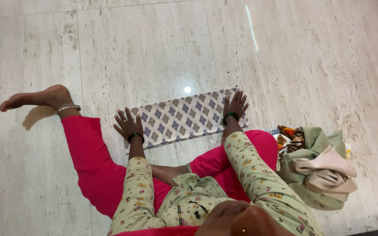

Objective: The person sits on the floor and folds several towels and linens one by one. They smooth each item, fold it into a neat rectangle, and place it into a growing stack on the floor.

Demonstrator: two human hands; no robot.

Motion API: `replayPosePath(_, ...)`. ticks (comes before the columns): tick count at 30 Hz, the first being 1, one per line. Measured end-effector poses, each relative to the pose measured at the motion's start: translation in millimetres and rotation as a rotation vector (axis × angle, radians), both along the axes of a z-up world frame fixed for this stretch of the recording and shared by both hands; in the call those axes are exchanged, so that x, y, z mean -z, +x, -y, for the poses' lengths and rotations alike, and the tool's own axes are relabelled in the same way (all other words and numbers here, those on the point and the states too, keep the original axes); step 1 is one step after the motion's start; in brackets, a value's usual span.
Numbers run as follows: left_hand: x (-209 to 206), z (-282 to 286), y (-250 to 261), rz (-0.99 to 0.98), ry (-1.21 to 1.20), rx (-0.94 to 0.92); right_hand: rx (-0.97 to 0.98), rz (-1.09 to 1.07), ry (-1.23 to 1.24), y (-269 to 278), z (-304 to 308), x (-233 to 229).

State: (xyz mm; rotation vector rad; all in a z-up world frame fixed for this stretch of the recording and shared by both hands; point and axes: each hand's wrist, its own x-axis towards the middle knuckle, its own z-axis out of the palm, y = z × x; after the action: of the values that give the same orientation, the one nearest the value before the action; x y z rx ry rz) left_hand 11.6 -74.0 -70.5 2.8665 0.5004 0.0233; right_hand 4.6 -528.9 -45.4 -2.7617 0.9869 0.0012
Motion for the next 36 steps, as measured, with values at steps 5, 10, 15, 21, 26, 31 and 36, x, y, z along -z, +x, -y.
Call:
replayPosePath(5, -2, -10, -37, -0.053, 0.027, -0.051, 0.059, -0.13, 0.015, -5, -22, 2)
replayPosePath(10, 5, 37, -57, -0.01, 0.116, 0.14, -0.391, 0.056, -0.122, -16, -105, 17)
replayPosePath(15, 13, 145, -79, -0.065, 0.123, 0.44, -0.804, 0.105, 0.178, -59, -185, 33)
replayPosePath(21, 12, 128, -74, -0.331, 0.068, 0.339, -0.792, -0.109, -0.01, -50, -164, 35)
replayPosePath(26, 10, 49, -48, -0.15, 0.026, 0.039, -0.371, -0.174, -0.046, -13, -86, 24)
replayPosePath(31, 0, -9, -44, -0.084, -0.02, -0.193, -0.107, -0.095, 0.023, -2, -10, 1)
replayPosePath(36, -5, -18, -50, -0.014, 0.019, -0.209, -0.073, -0.136, 0.105, -2, 8, -17)
